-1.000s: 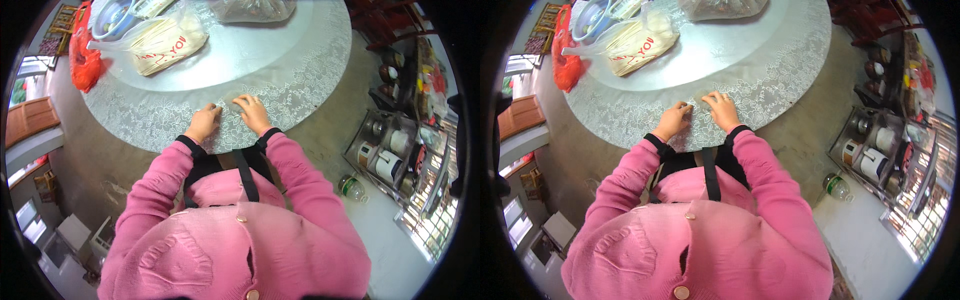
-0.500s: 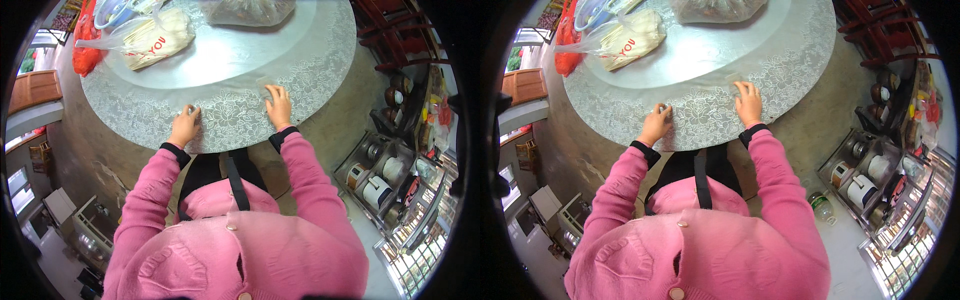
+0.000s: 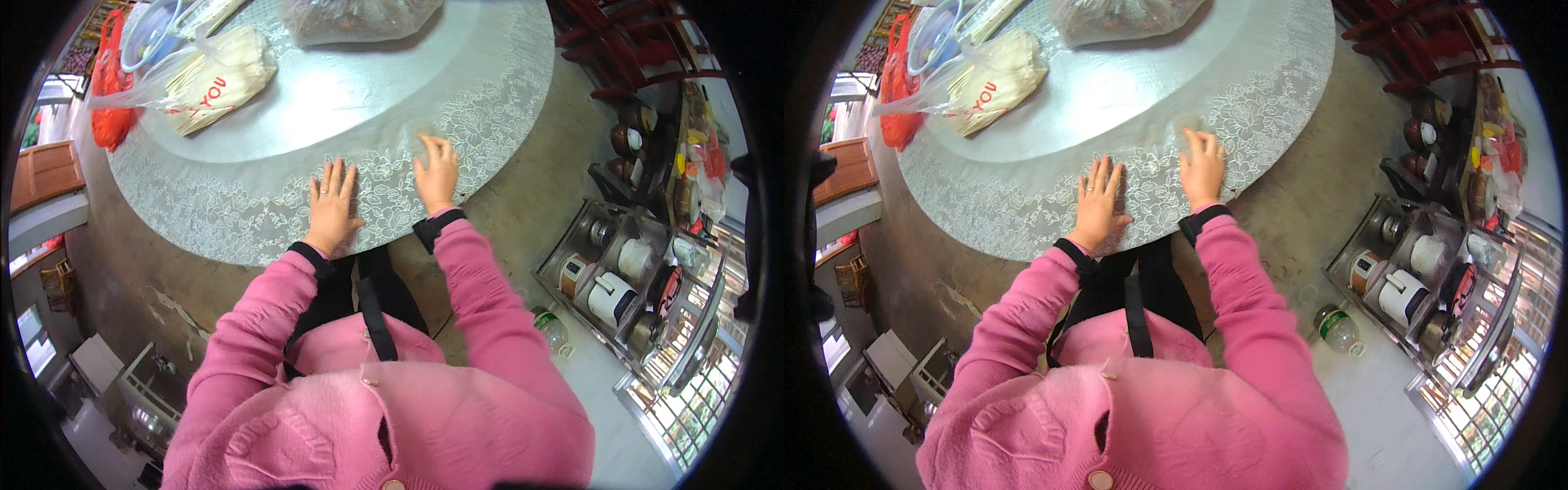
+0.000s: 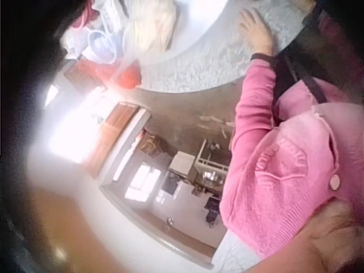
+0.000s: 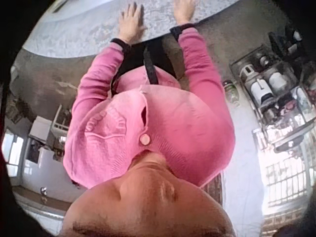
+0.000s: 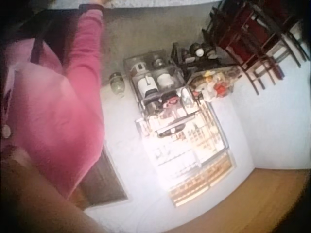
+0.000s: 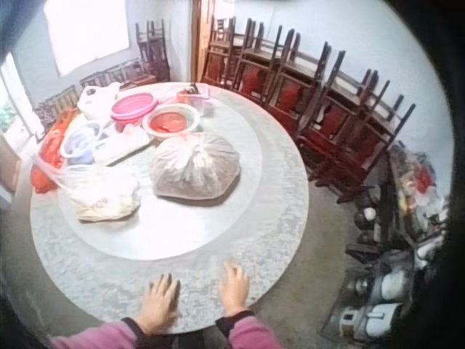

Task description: The person wipes a round table with a gray sponge, moving items like a plastic container, bowls, and a bag to reach different areas. They then open a white plastic bag, remove a white cloth, and continue wiping the table surface.

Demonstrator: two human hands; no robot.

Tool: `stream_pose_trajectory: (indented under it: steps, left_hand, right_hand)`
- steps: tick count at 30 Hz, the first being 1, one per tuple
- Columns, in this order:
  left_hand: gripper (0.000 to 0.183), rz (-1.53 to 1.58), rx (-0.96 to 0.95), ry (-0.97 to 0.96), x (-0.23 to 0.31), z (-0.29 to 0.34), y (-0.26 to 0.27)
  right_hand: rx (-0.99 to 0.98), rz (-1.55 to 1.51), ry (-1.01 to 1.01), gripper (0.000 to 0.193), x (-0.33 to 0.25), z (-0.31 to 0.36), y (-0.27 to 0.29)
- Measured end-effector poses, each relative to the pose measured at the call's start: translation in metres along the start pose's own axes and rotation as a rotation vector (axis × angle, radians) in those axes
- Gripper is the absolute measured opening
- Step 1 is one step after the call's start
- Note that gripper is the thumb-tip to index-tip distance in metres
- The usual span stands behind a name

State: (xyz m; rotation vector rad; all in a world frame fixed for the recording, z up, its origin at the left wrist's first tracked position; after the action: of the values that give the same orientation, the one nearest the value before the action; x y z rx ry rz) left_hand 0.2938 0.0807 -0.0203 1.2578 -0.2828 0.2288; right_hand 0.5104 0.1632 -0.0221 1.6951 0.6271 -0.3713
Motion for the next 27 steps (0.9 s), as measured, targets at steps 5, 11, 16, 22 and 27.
stream_pose_trajectory:
  steps: [5, 11, 16, 22, 27]
  left_hand:
    - [0.131, -0.100, -0.073, -0.051, 0.025, -0.010, -0.016]
    - [0.133, -0.244, -0.117, -0.077, 0.030, -0.011, -0.030]
    - [0.131, -0.254, -0.142, -0.063, 0.031, -0.010, -0.026]
    - [0.129, -0.263, -0.184, -0.040, 0.031, -0.009, -0.026]
    - [0.131, -0.251, -0.170, -0.041, 0.030, -0.008, -0.023]
  right_hand:
    - [-0.085, -0.074, 0.127, 0.055, -0.033, 0.019, -0.013]
    - [-0.118, -0.104, 0.170, 0.051, -0.028, 0.021, -0.011]
    - [-0.013, -0.032, 0.107, 0.051, 0.004, 0.004, 0.005]
    - [0.073, 0.012, -0.017, 0.051, 0.055, -0.013, 0.030]
    - [0.172, 0.053, -0.118, 0.048, 0.092, -0.022, 0.053]
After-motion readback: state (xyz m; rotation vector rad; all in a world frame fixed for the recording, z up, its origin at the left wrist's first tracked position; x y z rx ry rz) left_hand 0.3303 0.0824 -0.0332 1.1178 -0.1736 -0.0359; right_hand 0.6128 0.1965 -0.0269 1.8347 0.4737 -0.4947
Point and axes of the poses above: each hand's wrist, its own z-axis away from the middle knuckle, its own y-axis out of the back of the hand, x = y × z, the point moved 6 cm from there along -z, towards the middle knuckle, and after that the axes turned 6 degrees about y, right-handed, at the moved point
